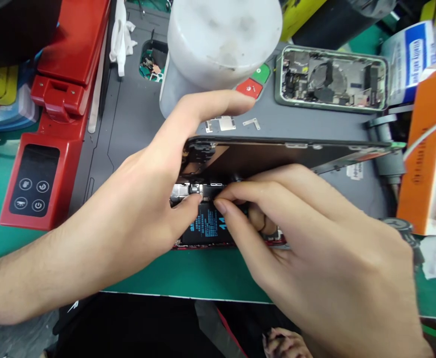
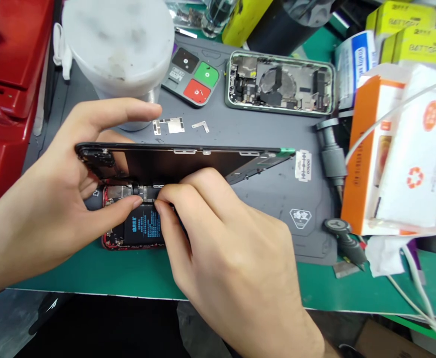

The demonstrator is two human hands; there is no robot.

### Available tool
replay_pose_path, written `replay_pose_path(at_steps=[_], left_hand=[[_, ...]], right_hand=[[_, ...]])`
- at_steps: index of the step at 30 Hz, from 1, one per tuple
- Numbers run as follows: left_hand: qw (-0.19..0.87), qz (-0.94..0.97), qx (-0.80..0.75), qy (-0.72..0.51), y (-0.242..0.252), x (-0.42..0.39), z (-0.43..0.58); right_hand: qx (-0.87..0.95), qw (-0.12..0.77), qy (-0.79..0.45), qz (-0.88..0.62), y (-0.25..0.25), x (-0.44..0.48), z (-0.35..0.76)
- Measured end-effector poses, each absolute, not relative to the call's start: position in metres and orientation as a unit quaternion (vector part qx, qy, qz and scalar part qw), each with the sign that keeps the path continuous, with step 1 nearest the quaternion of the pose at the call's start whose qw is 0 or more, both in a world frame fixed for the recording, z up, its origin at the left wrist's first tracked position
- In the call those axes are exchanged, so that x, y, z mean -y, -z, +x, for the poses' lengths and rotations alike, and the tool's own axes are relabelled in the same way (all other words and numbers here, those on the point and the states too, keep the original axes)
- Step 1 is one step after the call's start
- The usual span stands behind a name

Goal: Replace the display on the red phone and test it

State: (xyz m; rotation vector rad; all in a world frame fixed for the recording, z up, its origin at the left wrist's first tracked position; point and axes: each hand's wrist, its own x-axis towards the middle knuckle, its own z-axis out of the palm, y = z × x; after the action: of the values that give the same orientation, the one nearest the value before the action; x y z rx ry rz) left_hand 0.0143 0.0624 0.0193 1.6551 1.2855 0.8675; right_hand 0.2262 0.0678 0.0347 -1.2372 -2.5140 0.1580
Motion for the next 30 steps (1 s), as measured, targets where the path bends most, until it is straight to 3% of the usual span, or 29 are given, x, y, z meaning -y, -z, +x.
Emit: replay_pose_path(at_steps=[9,30], left_hand=[[0.369,0.684,-0.528,-0.343,-0.018,-0.063,0.017],[0.396,0.663,-0.531,-0.350,-0.020,-0.063,0.021]], right_hand=[[0.875,0.178,-0.025,-0.449,-0.032,-0.065,0.225],[0.893,0.236,-0.054,-0.378,-0.008,-0.048,0.258]])
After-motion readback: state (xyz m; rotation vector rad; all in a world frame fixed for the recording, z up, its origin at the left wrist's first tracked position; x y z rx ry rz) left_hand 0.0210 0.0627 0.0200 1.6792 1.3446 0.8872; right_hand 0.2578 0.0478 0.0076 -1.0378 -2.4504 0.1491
